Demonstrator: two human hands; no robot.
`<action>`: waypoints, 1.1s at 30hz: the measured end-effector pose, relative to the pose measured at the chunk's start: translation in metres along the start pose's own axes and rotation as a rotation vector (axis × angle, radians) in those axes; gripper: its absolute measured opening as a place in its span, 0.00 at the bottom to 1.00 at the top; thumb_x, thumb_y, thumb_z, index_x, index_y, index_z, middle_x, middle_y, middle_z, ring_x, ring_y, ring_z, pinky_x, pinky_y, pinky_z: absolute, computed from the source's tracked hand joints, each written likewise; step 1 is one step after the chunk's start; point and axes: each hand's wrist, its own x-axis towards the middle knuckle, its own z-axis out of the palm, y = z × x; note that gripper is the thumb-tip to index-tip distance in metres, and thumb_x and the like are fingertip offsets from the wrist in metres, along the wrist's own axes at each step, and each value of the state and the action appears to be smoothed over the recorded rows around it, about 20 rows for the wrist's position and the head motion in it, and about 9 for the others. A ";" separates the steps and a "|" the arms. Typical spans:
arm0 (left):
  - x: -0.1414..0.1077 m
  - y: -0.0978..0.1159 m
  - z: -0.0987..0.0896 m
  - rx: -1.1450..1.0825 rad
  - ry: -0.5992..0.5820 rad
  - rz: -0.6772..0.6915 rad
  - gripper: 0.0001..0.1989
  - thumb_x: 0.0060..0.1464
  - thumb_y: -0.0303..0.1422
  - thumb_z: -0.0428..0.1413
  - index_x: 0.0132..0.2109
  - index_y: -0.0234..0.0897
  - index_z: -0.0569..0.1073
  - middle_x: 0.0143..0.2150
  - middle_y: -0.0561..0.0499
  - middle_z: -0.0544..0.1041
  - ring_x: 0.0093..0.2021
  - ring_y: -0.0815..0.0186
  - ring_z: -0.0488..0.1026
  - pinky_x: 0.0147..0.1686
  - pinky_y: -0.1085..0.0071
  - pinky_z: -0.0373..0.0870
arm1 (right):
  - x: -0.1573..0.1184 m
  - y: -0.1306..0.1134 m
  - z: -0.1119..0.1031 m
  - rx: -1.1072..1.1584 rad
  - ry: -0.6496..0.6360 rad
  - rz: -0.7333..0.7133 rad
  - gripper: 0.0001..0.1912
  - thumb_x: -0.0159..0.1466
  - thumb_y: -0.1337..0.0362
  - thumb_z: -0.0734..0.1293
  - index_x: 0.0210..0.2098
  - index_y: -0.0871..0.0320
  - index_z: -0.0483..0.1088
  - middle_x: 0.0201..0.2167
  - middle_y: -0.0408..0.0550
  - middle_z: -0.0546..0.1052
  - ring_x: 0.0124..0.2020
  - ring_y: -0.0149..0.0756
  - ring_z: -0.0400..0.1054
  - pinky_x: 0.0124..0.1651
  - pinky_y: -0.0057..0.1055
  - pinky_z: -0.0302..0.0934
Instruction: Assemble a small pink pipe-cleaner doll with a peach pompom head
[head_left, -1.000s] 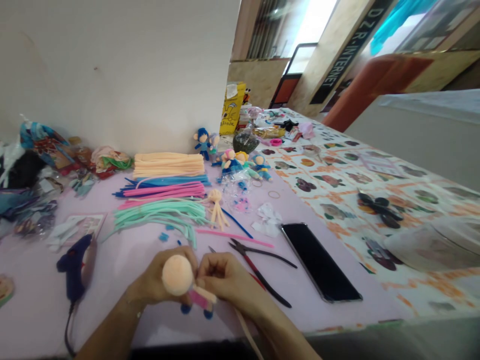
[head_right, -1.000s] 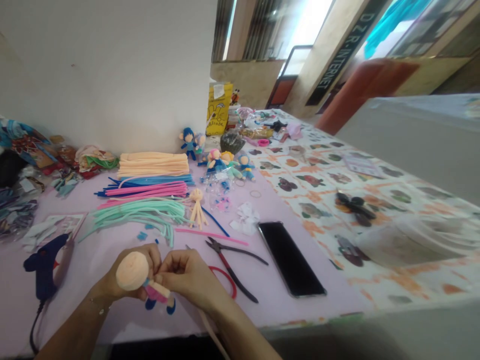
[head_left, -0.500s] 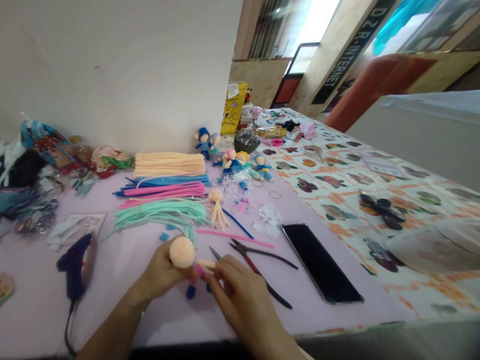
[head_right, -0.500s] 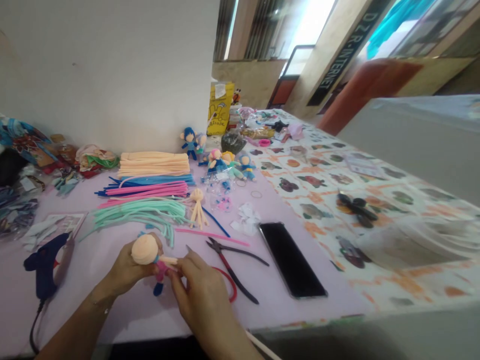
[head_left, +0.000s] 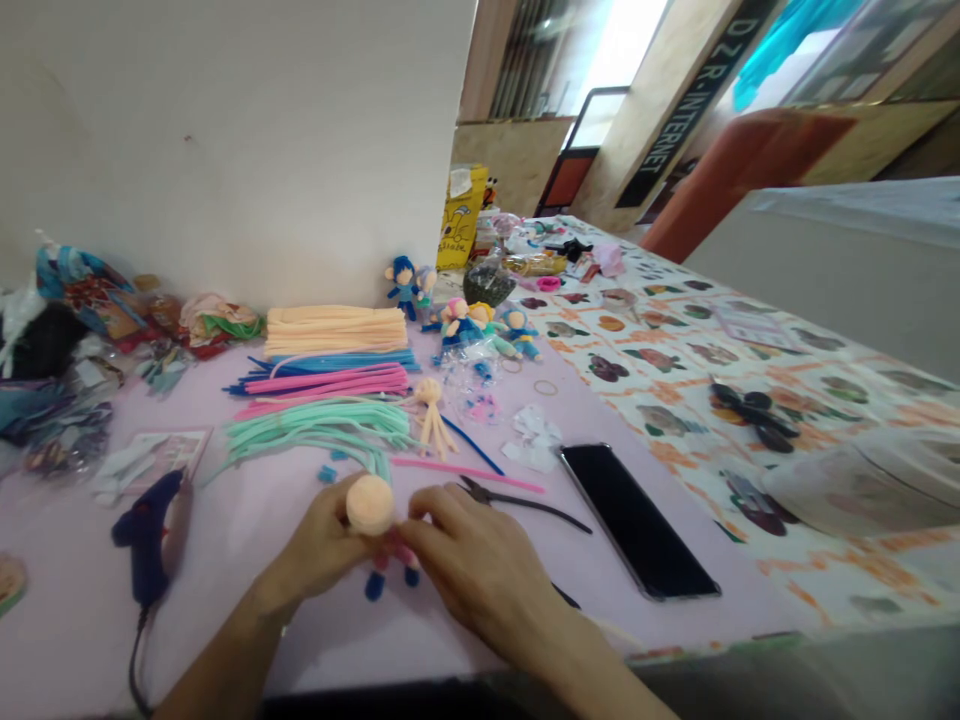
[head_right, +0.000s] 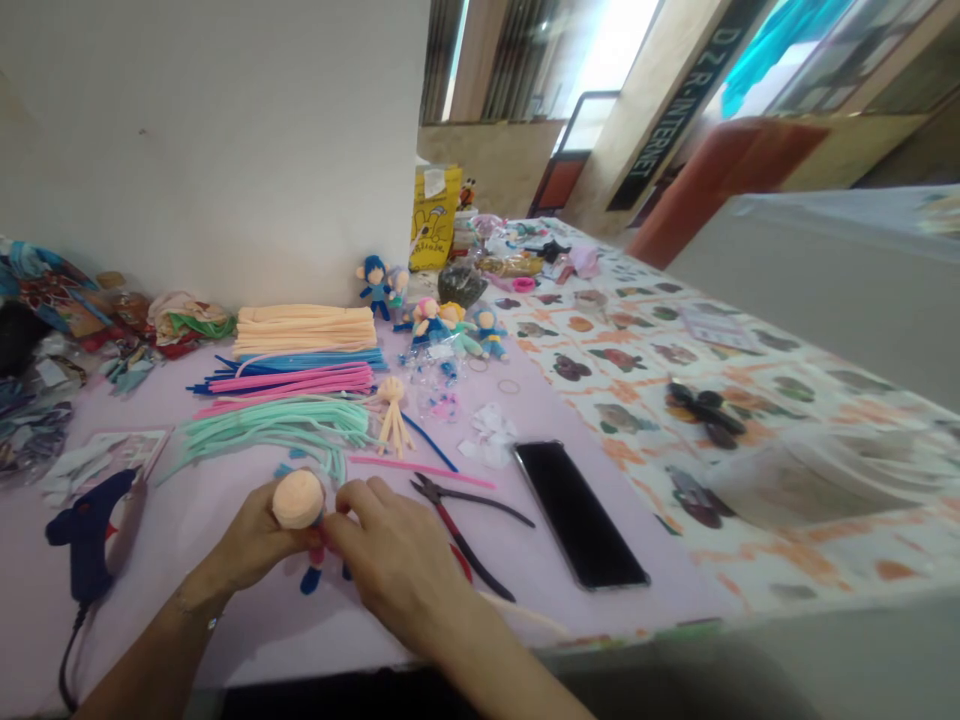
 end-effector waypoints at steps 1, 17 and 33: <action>0.000 0.000 0.000 0.013 -0.004 0.002 0.13 0.41 0.29 0.67 0.29 0.35 0.69 0.21 0.55 0.76 0.20 0.67 0.72 0.19 0.73 0.68 | 0.002 0.003 -0.002 0.037 -0.041 -0.012 0.11 0.64 0.74 0.60 0.32 0.55 0.71 0.30 0.46 0.74 0.29 0.35 0.64 0.27 0.30 0.50; 0.000 -0.014 -0.009 -0.161 -0.161 -0.060 0.19 0.35 0.41 0.70 0.28 0.30 0.75 0.20 0.49 0.76 0.19 0.63 0.73 0.19 0.71 0.70 | 0.035 0.029 -0.001 1.139 -0.224 0.401 0.08 0.53 0.61 0.73 0.23 0.59 0.74 0.20 0.41 0.71 0.23 0.28 0.62 0.26 0.25 0.54; 0.004 -0.021 -0.012 -0.225 -0.105 0.080 0.23 0.34 0.45 0.70 0.32 0.32 0.74 0.23 0.52 0.74 0.21 0.66 0.70 0.20 0.72 0.67 | 0.022 -0.001 0.028 1.200 0.128 0.548 0.18 0.56 0.50 0.71 0.23 0.58 0.66 0.18 0.38 0.64 0.20 0.26 0.53 0.23 0.25 0.49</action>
